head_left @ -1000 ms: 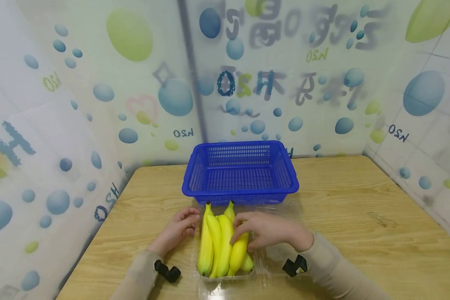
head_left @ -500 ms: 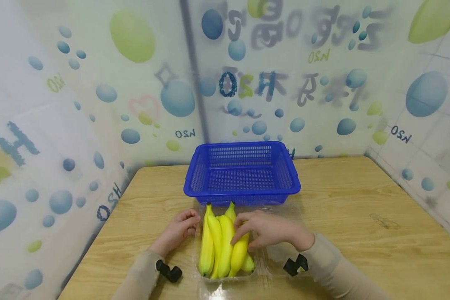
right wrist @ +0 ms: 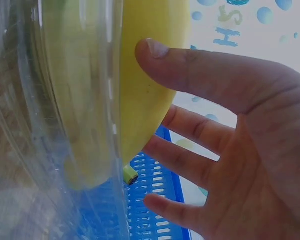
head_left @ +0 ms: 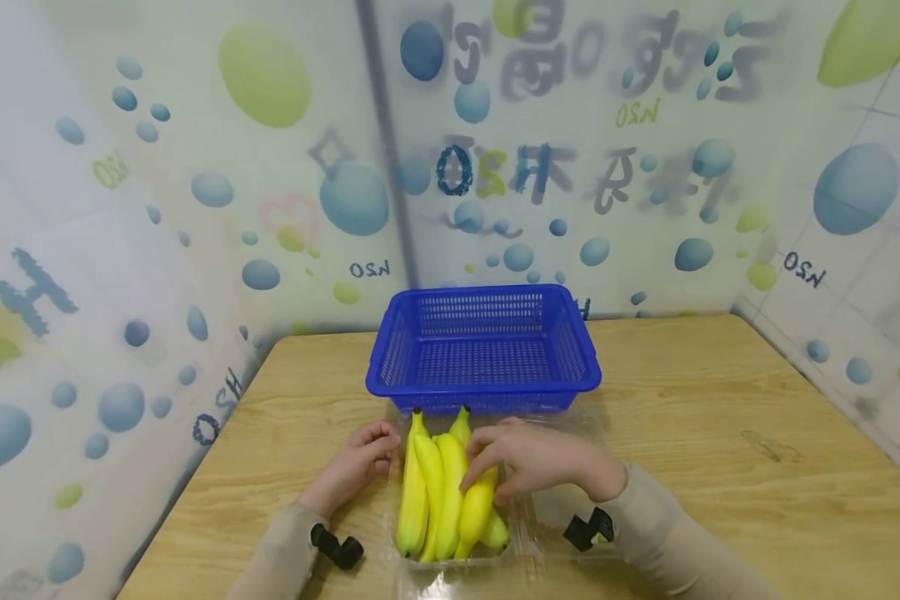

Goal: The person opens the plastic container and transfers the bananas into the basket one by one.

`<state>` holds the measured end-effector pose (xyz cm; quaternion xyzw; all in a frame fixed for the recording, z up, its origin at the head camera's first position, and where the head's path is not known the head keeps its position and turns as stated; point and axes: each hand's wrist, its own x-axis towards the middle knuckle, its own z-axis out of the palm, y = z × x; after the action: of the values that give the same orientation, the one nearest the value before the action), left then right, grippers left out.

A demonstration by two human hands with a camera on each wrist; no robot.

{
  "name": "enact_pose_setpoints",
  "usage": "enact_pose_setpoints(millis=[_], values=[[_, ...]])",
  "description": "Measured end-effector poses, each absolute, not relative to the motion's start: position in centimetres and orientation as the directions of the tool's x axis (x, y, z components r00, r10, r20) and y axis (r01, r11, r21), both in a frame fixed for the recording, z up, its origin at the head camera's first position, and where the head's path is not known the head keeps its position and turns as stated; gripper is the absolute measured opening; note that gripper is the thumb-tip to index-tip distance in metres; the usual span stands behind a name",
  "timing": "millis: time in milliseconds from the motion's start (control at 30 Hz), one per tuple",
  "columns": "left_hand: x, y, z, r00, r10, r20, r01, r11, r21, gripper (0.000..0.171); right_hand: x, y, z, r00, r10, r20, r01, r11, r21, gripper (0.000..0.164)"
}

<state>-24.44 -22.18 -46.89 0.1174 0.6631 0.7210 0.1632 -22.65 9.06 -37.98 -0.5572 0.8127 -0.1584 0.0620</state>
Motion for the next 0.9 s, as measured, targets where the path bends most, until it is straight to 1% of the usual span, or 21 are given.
enact_pose_setpoints(millis=[233,400,533,900], values=[[-24.4,-22.3,-46.7,-0.918,0.394,-0.038,-0.072,-0.073,0.995,0.007,-22.7,9.4,-37.5,-0.352,-0.928,0.119,-0.881,0.286,-0.377,0.037],[-24.5,-22.4,-46.7,-0.916,0.401,-0.023,-0.062,-0.083,0.995,0.007,-22.6,9.6,-37.2,-0.347,-0.93,0.119,-0.874,0.275,-0.401,0.036],[-24.4,-22.4,-46.8,-0.915,0.402,-0.027,-0.069,-0.092,0.993,0.008,-22.5,9.7,-37.1,-0.337,-0.934,0.122,-0.882,0.267,-0.389,0.036],[-24.3,-22.1,-46.7,-0.92,0.39,-0.045,-0.081,-0.076,0.994,0.007,-22.5,10.2,-36.9,-0.292,-0.938,0.185,-0.912,0.214,-0.351,0.037]])
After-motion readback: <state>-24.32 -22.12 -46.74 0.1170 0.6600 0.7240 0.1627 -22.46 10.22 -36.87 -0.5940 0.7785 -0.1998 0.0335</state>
